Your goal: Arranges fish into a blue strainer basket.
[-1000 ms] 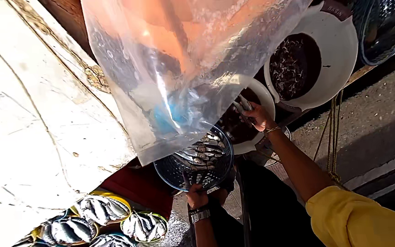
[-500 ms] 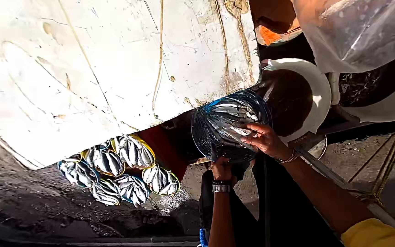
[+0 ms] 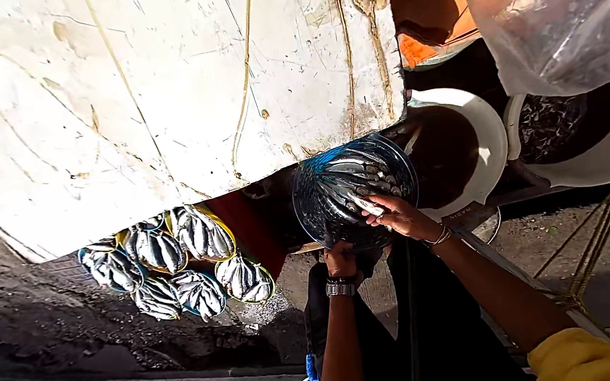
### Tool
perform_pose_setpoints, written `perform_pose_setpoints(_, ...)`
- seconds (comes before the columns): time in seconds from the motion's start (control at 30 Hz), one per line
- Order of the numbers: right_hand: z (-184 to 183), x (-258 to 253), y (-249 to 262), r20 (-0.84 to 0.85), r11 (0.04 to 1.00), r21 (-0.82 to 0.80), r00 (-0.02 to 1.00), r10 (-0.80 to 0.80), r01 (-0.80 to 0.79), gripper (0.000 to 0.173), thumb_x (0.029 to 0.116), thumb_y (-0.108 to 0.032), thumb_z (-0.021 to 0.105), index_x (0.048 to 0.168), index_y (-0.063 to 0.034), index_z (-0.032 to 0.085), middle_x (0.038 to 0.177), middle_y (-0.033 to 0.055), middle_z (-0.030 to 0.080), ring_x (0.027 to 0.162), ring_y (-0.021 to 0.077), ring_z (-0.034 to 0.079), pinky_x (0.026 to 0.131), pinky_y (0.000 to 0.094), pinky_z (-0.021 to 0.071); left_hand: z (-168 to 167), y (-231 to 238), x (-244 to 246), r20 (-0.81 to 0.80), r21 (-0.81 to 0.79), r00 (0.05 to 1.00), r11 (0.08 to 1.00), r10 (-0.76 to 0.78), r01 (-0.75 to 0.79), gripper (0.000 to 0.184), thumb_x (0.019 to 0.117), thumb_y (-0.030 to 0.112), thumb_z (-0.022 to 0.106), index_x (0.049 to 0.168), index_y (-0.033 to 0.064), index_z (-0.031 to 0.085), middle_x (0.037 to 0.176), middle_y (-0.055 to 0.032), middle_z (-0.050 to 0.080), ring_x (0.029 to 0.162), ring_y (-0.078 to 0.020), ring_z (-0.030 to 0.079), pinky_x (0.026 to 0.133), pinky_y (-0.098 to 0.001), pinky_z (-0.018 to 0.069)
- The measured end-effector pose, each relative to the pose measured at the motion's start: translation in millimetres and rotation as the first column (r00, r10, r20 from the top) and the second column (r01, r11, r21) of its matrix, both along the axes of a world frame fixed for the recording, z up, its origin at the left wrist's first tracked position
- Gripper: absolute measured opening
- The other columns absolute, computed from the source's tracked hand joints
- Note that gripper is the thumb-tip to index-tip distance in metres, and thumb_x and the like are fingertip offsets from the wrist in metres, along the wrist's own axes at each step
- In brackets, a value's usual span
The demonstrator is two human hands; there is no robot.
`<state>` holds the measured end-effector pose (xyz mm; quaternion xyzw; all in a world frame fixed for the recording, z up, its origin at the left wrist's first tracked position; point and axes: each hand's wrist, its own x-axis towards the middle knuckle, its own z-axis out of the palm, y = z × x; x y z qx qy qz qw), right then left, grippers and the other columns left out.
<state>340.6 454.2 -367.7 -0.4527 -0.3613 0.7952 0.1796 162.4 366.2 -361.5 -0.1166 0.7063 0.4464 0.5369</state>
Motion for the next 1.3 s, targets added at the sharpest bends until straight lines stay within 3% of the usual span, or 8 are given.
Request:
perform_pose_setpoints(0.17, -3, -1, -12, 0.201, 0.909, 0.415, 0.970, -0.136, 0.041, 0.044, 0.0886, 0.009, 0.059, 0.130, -0.0006, 0.068, 0.117, 0.0174, 0.068, 0.101, 0.0209, 0.067, 0.089, 0.0344, 0.0570, -2, -1, -2, -0.013, -0.008, 1.000, 1.000, -0.014, 0.014, 0.039, 0.0782, -0.013, 0.049, 0.114, 0.0029, 0.049, 0.091, -0.0119, 0.064, 0.076, -0.0238, 0.067, 0.064, -0.0444, 0.0593)
perform_pose_setpoints(0.37, 4, 18, -5, 0.187, 0.813, 0.524, 0.896, -0.402, 0.255, 0.035, 0.0914, 0.008, 0.056, 0.124, 0.0034, 0.068, 0.117, 0.0145, 0.066, 0.104, 0.0147, 0.066, 0.090, 0.0275, 0.0574, -4, -1, -2, -0.009, -0.010, 1.000, 1.000, 0.000, 0.000, 0.042, 0.0787, -0.014, 0.049, 0.117, 0.0030, 0.048, 0.096, -0.0134, 0.063, 0.080, -0.0251, 0.067, 0.067, -0.0462, 0.0591)
perform_pose_setpoints(0.53, 0, 78, 1, 0.534, 0.763, 0.584, 0.578, -0.618, 0.277, 0.035, 0.0975, 0.001, 0.057, 0.132, 0.0012, 0.062, 0.126, 0.0201, 0.064, 0.107, 0.0249, 0.066, 0.092, 0.0400, 0.0557, -9, -2, -5, -0.016, -0.036, 1.000, 0.999, -0.006, 0.006, 0.041, 0.0788, -0.014, 0.048, 0.115, 0.0034, 0.049, 0.096, -0.0135, 0.063, 0.079, -0.0255, 0.066, 0.065, -0.0469, 0.0584)
perform_pose_setpoints(0.77, -66, 124, -5, 0.903, 0.934, 0.349, 0.242, -0.356, 0.072, 0.044, 0.0917, 0.001, 0.061, 0.135, 0.0078, 0.057, 0.134, 0.0340, 0.054, 0.129, 0.0512, 0.051, 0.108, 0.0633, 0.0418, -14, -4, -5, 0.003, -0.016, 1.000, 0.999, -0.030, 0.030, 0.036, 0.0787, -0.013, 0.046, 0.110, 0.0049, 0.049, 0.092, -0.0107, 0.064, 0.079, -0.0227, 0.067, 0.067, -0.0442, 0.0593)
perform_pose_setpoints(0.9, -72, 70, 29, 0.849, 0.927, 0.375, 0.396, -0.351, 0.017, 0.041, 0.0978, -0.017, 0.066, 0.131, 0.0067, 0.061, 0.128, 0.0296, 0.060, 0.120, 0.0465, 0.058, 0.100, 0.0600, 0.0484, -8, -1, -6, -0.016, -0.032, 0.998, 0.998, -0.060, 0.060, 0.032, 0.0802, -0.011, 0.044, 0.106, 0.0067, 0.051, 0.087, -0.0079, 0.065, 0.075, -0.0194, 0.068, 0.065, -0.0408, 0.0595)
perform_pose_setpoints(1.0, -81, 39, 62, 0.877, 0.995, 0.090, 0.471, -0.100, 0.044, 0.057, 0.1013, -0.037, 0.063, 0.136, 0.0071, 0.051, 0.128, 0.0273, 0.063, 0.111, 0.0408, 0.068, 0.090, 0.0568, 0.0550, -1, 2, -5, -0.030, -0.034, 0.998, 0.998, -0.058, 0.057, 0.033, 0.0806, -0.012, 0.043, 0.106, 0.0068, 0.050, 0.087, -0.0080, 0.064, 0.076, -0.0191, 0.067, 0.065, -0.0399, 0.0592)
perform_pose_setpoints(1.13, -97, 50, 70, 0.839, 0.996, -0.047, 0.544, -0.001, 0.074, 0.050, 0.1013, -0.031, 0.062, 0.131, 0.0085, 0.053, 0.117, 0.0294, 0.066, 0.108, 0.0447, 0.067, 0.090, 0.0625, 0.0526, 2, 5, -9, -0.061, -0.044, 0.995, 0.996, -0.083, 0.080, 0.035, 0.0800, -0.013, 0.045, 0.109, 0.0049, 0.050, 0.089, -0.0099, 0.064, 0.075, -0.0206, 0.067, 0.064, -0.0406, 0.0590)
perform_pose_setpoints(1.3, -63, 92, 50, 0.713, 0.927, -0.048, 0.662, -0.230, 0.373, 0.033, 0.0987, -0.020, 0.068, 0.117, 0.0059, 0.061, 0.080, 0.0138, 0.064, 0.055, 0.0174, 0.059, 0.054, 0.0351, 0.0546, -1, 5, -13, -0.079, -0.052, 0.993, 0.995, -0.090, 0.086, 0.040, 0.0787, -0.015, 0.048, 0.113, 0.0039, 0.048, 0.090, -0.0111, 0.061, 0.075, -0.0218, 0.065, 0.062, -0.0428, 0.0580)
